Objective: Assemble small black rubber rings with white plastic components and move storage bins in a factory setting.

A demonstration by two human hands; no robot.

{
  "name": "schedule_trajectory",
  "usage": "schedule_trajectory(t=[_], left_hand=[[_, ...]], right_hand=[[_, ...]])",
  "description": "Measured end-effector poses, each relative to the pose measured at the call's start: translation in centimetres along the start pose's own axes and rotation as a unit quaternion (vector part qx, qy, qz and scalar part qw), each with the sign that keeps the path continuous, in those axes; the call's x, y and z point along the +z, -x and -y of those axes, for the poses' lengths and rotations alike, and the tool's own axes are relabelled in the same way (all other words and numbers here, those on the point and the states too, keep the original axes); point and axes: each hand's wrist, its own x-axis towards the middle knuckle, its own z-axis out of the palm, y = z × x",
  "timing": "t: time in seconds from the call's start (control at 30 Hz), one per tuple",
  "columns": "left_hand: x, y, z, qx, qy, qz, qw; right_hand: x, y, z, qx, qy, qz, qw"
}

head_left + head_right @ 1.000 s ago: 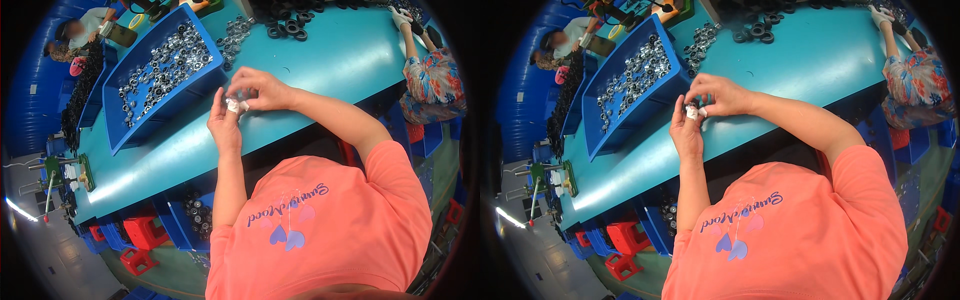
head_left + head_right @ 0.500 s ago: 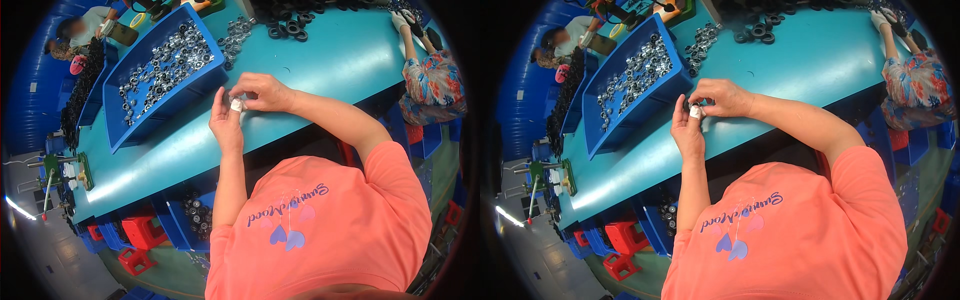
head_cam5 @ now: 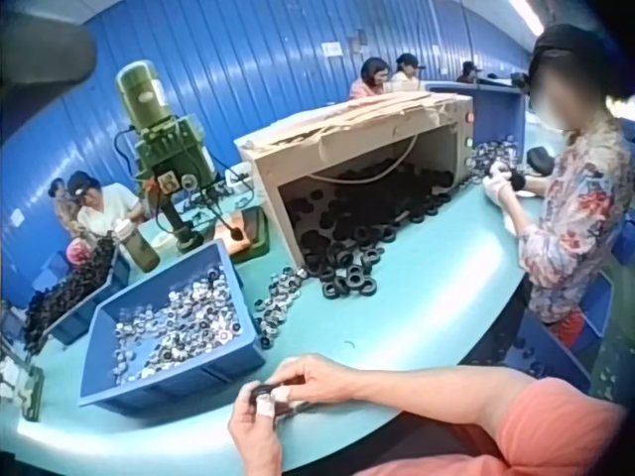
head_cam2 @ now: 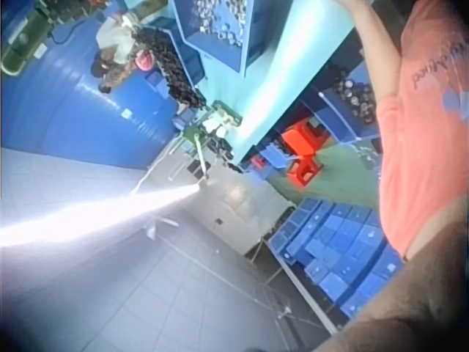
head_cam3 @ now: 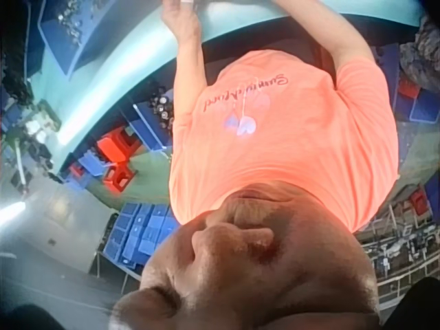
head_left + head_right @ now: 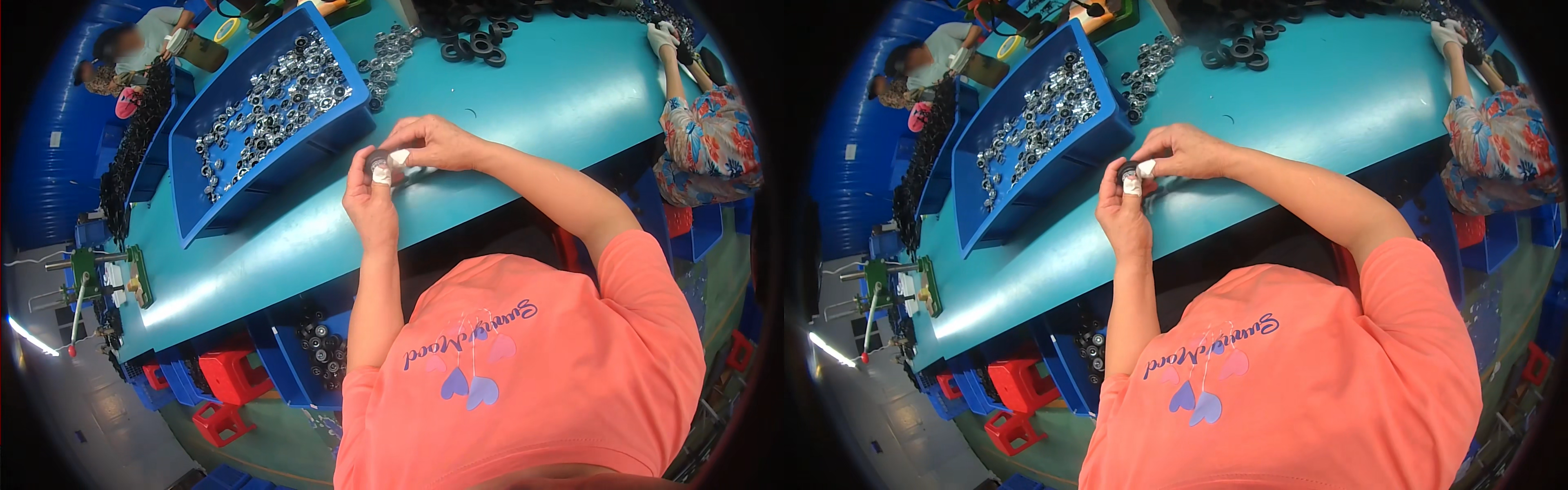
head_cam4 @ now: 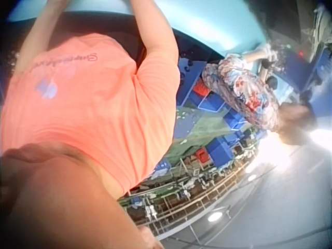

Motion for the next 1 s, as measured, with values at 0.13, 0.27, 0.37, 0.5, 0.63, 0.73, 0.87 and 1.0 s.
schedule_trajectory(t=[0.13, 0.27, 0.37, 0.5, 0.63, 0.73, 0.87, 1.0], left_hand=[[0.4, 0.0, 0.0, 0.034, -0.049, -0.011, 0.998], [0.5, -0.4, -0.2, 0.025, -0.052, -0.022, 0.998], [0.3, -0.5, -0.2, 0.011, -0.041, -0.020, 0.999], [-0.1, -0.5, -0.1, -0.005, -0.027, -0.002, 1.000], [-1.1, -1.1, -0.5, -0.023, -0.015, 0.045, 0.999], [-1.0, -1.1, -1.1, -0.036, -0.012, 0.056, 0.998], [-0.9, -1.8, -1.2, -0.029, -0.015, 0.047, 0.998], [-0.4, -2.2, -0.9, 0.002, -0.069, 0.027, 0.997]], right_hand=[[0.2, 0.1, -0.3, -0.014, -0.039, -0.021, 0.999], [0.5, 0.2, 0.3, -0.039, -0.035, -0.060, 0.997], [0.7, 0.5, 0.6, -0.072, 0.033, -0.088, 0.993], [0.8, 0.6, 0.9, -0.088, 0.066, -0.098, 0.989], [0.6, 0.2, 1.5, 0.064, -0.069, -0.051, 0.994], [0.7, 0.3, 1.1, 0.063, -0.090, -0.050, 0.993], [0.5, 0.2, 0.7, 0.057, -0.141, -0.050, 0.987], [0.5, 0.3, 0.1, 0.040, -0.142, -0.060, 0.987]])
